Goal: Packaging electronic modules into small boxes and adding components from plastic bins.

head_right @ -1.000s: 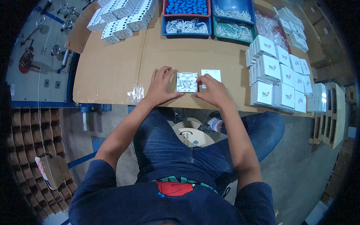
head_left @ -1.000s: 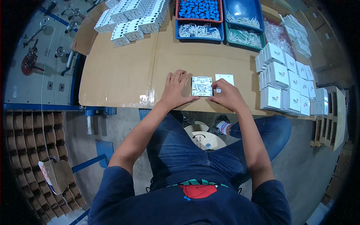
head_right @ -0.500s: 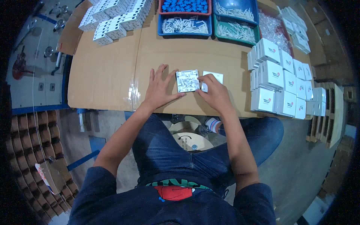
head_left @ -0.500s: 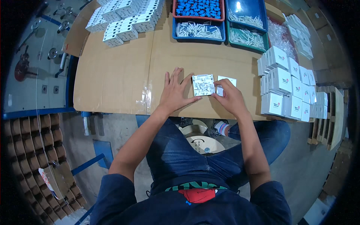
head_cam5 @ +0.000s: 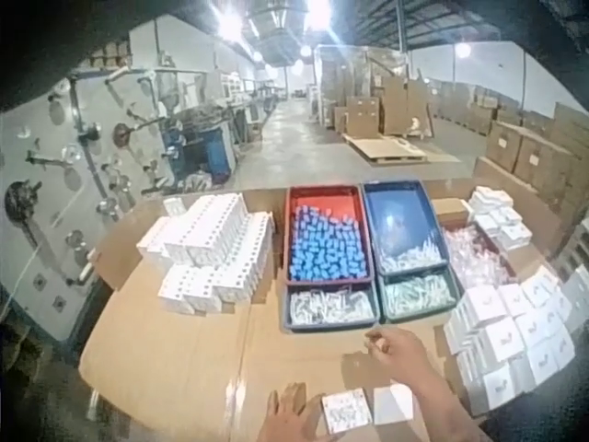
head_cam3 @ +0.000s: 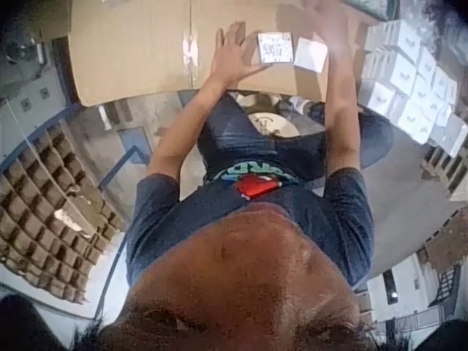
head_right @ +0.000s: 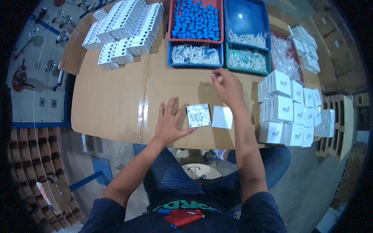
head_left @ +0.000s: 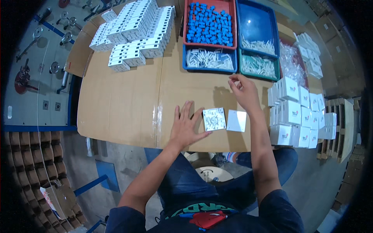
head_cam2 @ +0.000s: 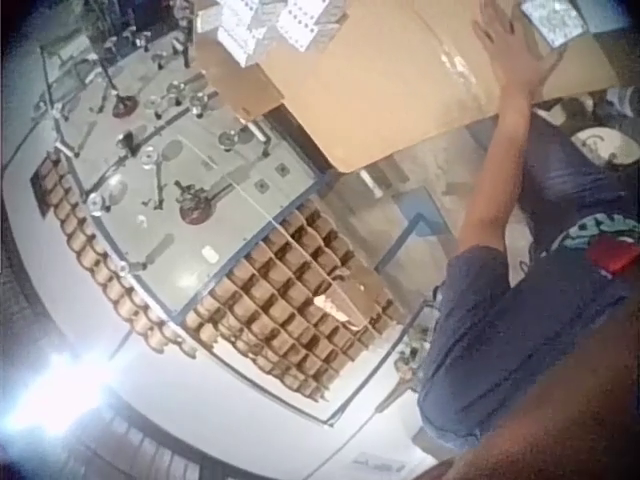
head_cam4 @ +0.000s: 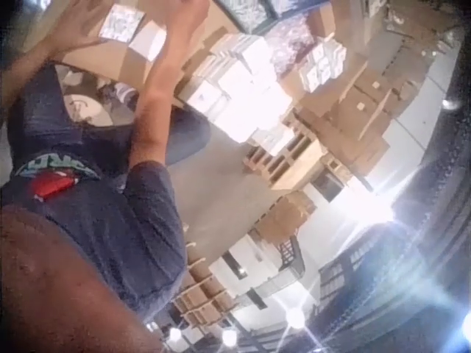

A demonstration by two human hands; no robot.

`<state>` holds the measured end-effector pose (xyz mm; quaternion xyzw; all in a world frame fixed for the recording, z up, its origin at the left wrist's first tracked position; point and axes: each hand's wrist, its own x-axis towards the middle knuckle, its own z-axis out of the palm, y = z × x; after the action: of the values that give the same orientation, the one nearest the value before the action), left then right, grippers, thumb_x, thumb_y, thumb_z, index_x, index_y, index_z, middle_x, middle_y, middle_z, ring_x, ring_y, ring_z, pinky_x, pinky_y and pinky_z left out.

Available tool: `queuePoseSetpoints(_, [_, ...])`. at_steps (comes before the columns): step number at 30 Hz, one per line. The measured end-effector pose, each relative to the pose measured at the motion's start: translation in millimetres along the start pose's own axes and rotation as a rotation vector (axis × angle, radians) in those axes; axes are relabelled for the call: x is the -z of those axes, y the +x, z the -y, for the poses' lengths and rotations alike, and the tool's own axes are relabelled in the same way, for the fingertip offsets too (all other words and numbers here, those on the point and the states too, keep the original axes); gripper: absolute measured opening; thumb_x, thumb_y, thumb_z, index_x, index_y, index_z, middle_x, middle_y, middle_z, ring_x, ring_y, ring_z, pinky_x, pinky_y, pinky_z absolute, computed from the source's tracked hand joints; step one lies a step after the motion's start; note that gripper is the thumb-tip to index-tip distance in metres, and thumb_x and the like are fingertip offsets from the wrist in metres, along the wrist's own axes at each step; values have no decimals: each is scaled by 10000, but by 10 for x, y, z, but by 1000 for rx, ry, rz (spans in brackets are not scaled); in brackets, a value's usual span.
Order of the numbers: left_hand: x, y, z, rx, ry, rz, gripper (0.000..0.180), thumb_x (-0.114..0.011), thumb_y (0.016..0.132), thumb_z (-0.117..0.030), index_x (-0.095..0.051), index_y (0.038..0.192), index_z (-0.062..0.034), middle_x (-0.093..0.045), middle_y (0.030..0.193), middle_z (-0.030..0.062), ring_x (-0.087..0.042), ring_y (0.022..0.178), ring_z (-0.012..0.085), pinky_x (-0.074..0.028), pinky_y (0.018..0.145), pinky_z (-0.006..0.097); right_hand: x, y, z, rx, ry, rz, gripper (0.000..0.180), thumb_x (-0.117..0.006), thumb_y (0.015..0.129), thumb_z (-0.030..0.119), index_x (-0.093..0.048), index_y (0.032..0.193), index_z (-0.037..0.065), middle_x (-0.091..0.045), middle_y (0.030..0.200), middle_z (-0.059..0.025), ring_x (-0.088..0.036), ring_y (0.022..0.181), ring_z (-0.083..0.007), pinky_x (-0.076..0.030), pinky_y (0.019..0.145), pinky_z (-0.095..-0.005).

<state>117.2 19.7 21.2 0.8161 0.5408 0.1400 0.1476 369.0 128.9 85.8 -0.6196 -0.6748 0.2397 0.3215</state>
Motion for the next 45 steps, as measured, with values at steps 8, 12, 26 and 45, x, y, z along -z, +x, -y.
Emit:
queuePoseSetpoints(8, [28, 11, 15, -5, 10, 22, 944, -665, 797, -752, -485, 1519, -171, -307, 1591, 260, -233, 1547, 383, -113, 1243, 638, -347, 1674, -106, 275, -286, -248, 216, -691, 928, 208, -702, 1126, 122, -720, 1032, -89, -695, 961, -355, -557, 770, -471])
queuePoseSetpoints(12, [67, 35, 15, -7, 36, 67, 939, -544, 854, -793, -438, 1552, -174, -302, 1614, 242, -194, 1560, 361, -88, 1245, 630, -466, 2182, -133, 315, -469, -173, 299, -685, 922, 170, -706, 1219, 157, -672, 1162, -118, -686, 1035, -366, -567, 859, -486])
queuePoseSetpoints(26, [60, 13, 4, -22, -5, -7, 903, -664, 818, -731, -517, 1497, -155, -342, 1576, 249, -262, 1532, 397, -149, 1229, 653, -415, 2208, -176, 276, -391, -145, 308, -766, 864, 192, -707, 1150, 96, -703, 1094, -149, -696, 1014, -357, -565, 874, -470])
queuePoseSetpoints(45, [-23, -31, -5, -31, 74, -47, 940, -638, 807, -767, -515, 1498, -142, -365, 1575, 242, -255, 1542, 360, -133, 1248, 619, 215, -254, 559, -57, 984, 69, 473, -712, 925, -47, -582, 1380, -68, -684, 1109, -104, -706, 1045, -190, -578, 921, -297])
